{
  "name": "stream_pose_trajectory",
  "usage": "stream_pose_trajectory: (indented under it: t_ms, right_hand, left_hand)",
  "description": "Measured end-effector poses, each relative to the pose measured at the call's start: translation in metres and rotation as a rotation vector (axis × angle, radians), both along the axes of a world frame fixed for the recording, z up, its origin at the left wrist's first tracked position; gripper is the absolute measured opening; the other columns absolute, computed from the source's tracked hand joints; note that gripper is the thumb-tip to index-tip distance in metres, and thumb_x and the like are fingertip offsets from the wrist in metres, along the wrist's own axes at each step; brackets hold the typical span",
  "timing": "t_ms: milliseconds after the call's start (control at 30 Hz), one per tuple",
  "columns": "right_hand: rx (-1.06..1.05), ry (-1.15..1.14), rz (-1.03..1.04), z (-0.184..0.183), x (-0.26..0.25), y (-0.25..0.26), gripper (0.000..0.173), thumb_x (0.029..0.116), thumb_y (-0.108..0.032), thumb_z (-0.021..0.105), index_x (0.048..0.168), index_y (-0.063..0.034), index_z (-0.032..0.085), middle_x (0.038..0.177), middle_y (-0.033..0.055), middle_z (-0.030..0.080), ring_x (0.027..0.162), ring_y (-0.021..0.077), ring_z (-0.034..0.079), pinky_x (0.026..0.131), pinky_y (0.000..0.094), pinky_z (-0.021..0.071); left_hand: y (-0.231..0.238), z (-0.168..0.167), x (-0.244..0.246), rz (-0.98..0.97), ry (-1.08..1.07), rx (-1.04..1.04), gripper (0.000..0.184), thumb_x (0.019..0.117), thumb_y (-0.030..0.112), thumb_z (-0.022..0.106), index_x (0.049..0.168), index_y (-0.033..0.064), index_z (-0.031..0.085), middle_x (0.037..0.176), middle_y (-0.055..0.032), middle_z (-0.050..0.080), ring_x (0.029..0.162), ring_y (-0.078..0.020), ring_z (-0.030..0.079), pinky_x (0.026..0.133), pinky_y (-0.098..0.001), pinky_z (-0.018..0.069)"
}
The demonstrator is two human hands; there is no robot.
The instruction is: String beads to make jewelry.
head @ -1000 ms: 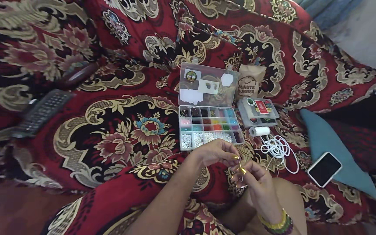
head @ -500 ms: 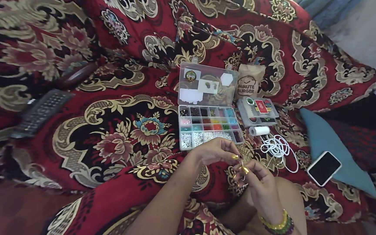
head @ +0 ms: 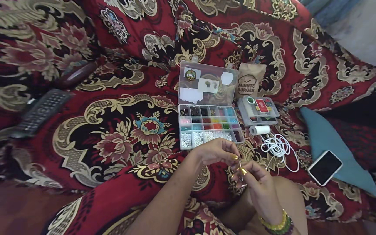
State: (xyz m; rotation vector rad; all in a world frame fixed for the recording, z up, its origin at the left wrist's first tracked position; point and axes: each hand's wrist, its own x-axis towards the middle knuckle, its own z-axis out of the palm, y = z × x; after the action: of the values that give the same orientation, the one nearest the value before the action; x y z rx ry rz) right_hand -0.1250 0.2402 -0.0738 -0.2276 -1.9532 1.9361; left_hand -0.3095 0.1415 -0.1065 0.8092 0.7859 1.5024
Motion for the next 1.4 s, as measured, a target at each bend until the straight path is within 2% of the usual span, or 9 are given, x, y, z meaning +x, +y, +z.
stream_pose_trajectory:
  t_ms: [567, 733, 900, 1100, 1233, 1333, 1400]
  right_hand:
    - [0.003, -0.020, 0.012, -0.002, 0.001, 0.000, 0.011, 0.0989, -0.011, 0.061, 0.098, -0.0072, 0.071, 0.094, 0.0059, 0.076, 0.071, 0.0088, 0.071, 0.063, 0.0221, 0.0607]
    - [0.023, -0.031, -0.001, -0.002, 0.000, -0.001, 0.012, 0.0989, -0.008, 0.058, 0.097, -0.0062, 0.070, 0.089, 0.0060, 0.076, 0.069, 0.0091, 0.071, 0.061, 0.0229, 0.0607]
    - [0.023, -0.059, -0.010, -0.003, 0.001, -0.002, 0.011, 0.0989, -0.007, 0.058, 0.097, -0.0049, 0.069, 0.091, 0.0067, 0.076, 0.070, 0.0098, 0.072, 0.061, 0.0228, 0.0607]
    - [0.025, -0.060, -0.006, -0.005, 0.001, -0.001, 0.011, 0.0995, -0.008, 0.060, 0.097, -0.0044, 0.069, 0.089, 0.0059, 0.076, 0.069, 0.0094, 0.072, 0.062, 0.0226, 0.0613]
    - [0.034, -0.057, -0.017, -0.004, 0.000, -0.002, 0.010, 0.0996, -0.008, 0.061, 0.097, -0.0048, 0.070, 0.088, 0.0047, 0.076, 0.069, 0.0087, 0.072, 0.063, 0.0220, 0.0612]
    - [0.024, -0.069, -0.031, -0.003, 0.000, -0.003, 0.010, 0.0999, -0.008, 0.060, 0.099, -0.0038, 0.070, 0.089, 0.0053, 0.076, 0.069, 0.0089, 0.072, 0.063, 0.0224, 0.0614]
    - [0.016, -0.095, -0.059, -0.002, -0.001, -0.004, 0.012, 0.1000, -0.008, 0.059, 0.104, -0.0023, 0.069, 0.091, 0.0053, 0.076, 0.069, 0.0091, 0.072, 0.062, 0.0226, 0.0615]
  left_hand:
    - [0.000, 0.001, 0.000, -0.022, 0.041, -0.032, 0.020, 0.0914, -0.003, 0.059, 0.086, 0.0135, 0.069, 0.076, 0.0069, 0.071, 0.069, -0.0019, 0.067, 0.071, -0.0203, 0.0574]
    - [0.000, 0.003, 0.000, -0.005, 0.099, -0.052, 0.018, 0.0903, -0.002, 0.060, 0.086, 0.0135, 0.069, 0.076, 0.0084, 0.071, 0.068, -0.0011, 0.066, 0.070, -0.0202, 0.0569]
    - [-0.001, 0.004, -0.001, -0.013, 0.145, -0.062, 0.017, 0.0874, -0.003, 0.064, 0.086, 0.0131, 0.070, 0.075, 0.0090, 0.070, 0.067, -0.0001, 0.065, 0.067, -0.0189, 0.0553]
    - [-0.003, 0.006, -0.001, -0.017, 0.212, -0.066, 0.015, 0.0863, -0.001, 0.065, 0.087, 0.0128, 0.071, 0.077, 0.0095, 0.070, 0.069, 0.0005, 0.065, 0.068, -0.0189, 0.0545]
    - [-0.006, 0.012, -0.003, 0.018, 0.266, -0.115, 0.013, 0.0900, 0.001, 0.065, 0.088, 0.0105, 0.073, 0.077, 0.0089, 0.071, 0.070, -0.0005, 0.066, 0.071, -0.0203, 0.0564]
    - [-0.006, 0.012, -0.002, 0.038, 0.258, -0.075, 0.013, 0.0906, 0.001, 0.064, 0.088, 0.0105, 0.073, 0.079, 0.0094, 0.071, 0.073, -0.0004, 0.066, 0.073, -0.0206, 0.0564]
    - [-0.004, 0.010, -0.002, 0.058, 0.249, -0.026, 0.013, 0.0907, 0.003, 0.064, 0.088, 0.0112, 0.073, 0.081, 0.0099, 0.071, 0.075, 0.0002, 0.066, 0.074, -0.0200, 0.0558]
